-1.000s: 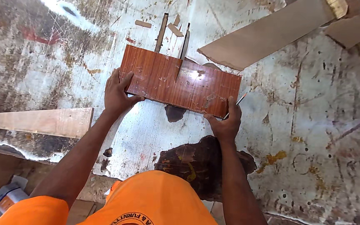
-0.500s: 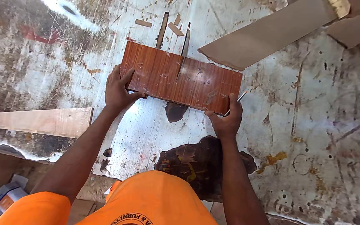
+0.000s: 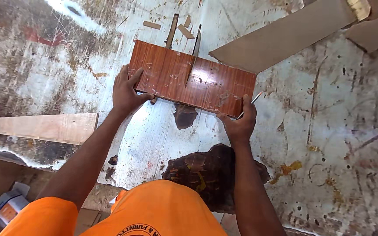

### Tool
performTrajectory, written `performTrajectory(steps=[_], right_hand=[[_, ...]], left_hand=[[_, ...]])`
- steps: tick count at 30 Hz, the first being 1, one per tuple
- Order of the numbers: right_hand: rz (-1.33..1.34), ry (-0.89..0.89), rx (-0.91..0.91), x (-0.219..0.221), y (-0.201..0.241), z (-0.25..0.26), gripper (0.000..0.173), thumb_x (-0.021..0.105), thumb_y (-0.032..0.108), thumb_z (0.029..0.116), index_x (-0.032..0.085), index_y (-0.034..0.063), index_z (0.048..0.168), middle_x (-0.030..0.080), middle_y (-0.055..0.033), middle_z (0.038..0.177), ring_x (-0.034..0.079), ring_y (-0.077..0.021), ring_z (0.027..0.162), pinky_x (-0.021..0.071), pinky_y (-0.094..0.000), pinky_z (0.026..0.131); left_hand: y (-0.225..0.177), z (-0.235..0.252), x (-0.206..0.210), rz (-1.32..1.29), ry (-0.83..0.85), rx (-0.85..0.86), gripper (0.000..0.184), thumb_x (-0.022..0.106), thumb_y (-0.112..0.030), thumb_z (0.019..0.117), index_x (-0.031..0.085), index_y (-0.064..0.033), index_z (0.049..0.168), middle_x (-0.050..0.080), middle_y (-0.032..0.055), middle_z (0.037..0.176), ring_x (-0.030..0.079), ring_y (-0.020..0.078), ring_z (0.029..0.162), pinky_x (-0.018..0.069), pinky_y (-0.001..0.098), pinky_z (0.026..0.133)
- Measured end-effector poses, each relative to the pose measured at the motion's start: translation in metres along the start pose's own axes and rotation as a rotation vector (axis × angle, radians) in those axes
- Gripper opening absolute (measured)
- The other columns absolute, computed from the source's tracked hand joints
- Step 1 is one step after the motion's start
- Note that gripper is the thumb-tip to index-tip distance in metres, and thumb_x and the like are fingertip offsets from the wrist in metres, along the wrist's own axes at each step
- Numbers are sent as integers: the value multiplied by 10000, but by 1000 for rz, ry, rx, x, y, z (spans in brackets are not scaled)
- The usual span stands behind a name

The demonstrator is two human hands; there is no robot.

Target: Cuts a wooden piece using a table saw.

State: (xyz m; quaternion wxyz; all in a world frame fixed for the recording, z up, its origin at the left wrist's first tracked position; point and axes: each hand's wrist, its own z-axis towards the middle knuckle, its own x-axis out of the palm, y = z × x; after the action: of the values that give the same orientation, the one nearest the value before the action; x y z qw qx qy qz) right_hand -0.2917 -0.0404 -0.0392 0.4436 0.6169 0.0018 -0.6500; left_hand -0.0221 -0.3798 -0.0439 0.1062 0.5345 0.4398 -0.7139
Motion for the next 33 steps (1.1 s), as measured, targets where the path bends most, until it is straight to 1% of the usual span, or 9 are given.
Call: performTrajectory(steps=[3, 7, 12, 15, 18, 25, 27, 30, 33], right_hand=[[5, 0, -18, 0, -1, 3, 1063, 873, 545, 705, 407, 143, 1571, 455, -192, 1542, 431, -330, 1432, 379, -473, 1175], [12, -1, -10, 2, -2, 6, 1067, 883, 544, 698, 403, 173, 1576, 441, -171, 1557, 421, -303, 1442, 375, -447, 1182], [9, -19, -22, 3, -2, 11, 1080, 886, 557, 689, 408, 162, 1573, 463, -190, 1535, 436, -321, 1428, 374, -452, 1177], [9, -14, -22, 4, -4, 15, 1078, 880, 560, 698, 398, 169, 1579, 452, -187, 1546, 426, -314, 1438, 368, -448, 1185], [7, -18, -34, 5, -4, 18, 1073, 890, 539, 694, 414, 141, 1569, 461, -187, 1543, 428, -316, 1438, 363, -442, 1190], [5, 3, -25, 4, 1, 25, 1057, 892, 522, 701, 413, 137, 1562, 470, -175, 1536, 423, -316, 1443, 357, -456, 1194], [-4, 5, -22, 4, 1, 27, 1069, 886, 535, 701, 404, 141, 1570, 473, -164, 1540, 417, -311, 1449, 351, -455, 1200], [6, 6, -28, 4, 2, 30, 1075, 880, 548, 703, 401, 136, 1573, 472, -168, 1540, 415, -311, 1449, 345, -453, 1201], [23, 1, -28, 4, 4, 33, 1065, 900, 510, 696, 412, 126, 1562, 471, -201, 1522, 432, -333, 1431, 382, -475, 1178]], left_hand=[[1, 3, 2, -2, -5, 5, 1044, 761, -809, 636, 468, -364, 1535, 282, 122, 1674, 243, 299, 1556, 222, 499, 1261], [1, 8, 2, 5, -6, 5, 1048, 759, -814, 633, 474, -358, 1532, 287, 127, 1671, 242, 299, 1556, 220, 489, 1263], [-1, 12, 2, -6, -1, -6, 1037, 766, -800, 638, 476, -360, 1531, 282, 120, 1675, 235, 293, 1559, 213, 488, 1264], [-1, 15, 3, -5, 0, -1, 1035, 768, -797, 641, 472, -366, 1533, 280, 125, 1675, 233, 292, 1560, 208, 491, 1265], [-1, 18, 4, 4, -2, 2, 1031, 765, -796, 644, 465, -372, 1536, 274, 115, 1680, 230, 287, 1562, 193, 491, 1270], [-1, 26, 5, 9, -17, 20, 1022, 742, -820, 645, 484, -365, 1522, 298, 116, 1668, 254, 294, 1552, 218, 480, 1263], [-1, 29, 5, 20, -19, 25, 1034, 733, -829, 639, 483, -361, 1525, 303, 109, 1667, 260, 287, 1550, 221, 469, 1262], [-1, 31, 5, 19, -21, 36, 1045, 723, -840, 641, 477, -351, 1532, 305, 112, 1665, 267, 292, 1545, 225, 482, 1259], [-3, 34, 4, 11, -12, 26, 1040, 739, -822, 650, 470, -349, 1535, 290, 121, 1671, 254, 303, 1551, 223, 491, 1261]])
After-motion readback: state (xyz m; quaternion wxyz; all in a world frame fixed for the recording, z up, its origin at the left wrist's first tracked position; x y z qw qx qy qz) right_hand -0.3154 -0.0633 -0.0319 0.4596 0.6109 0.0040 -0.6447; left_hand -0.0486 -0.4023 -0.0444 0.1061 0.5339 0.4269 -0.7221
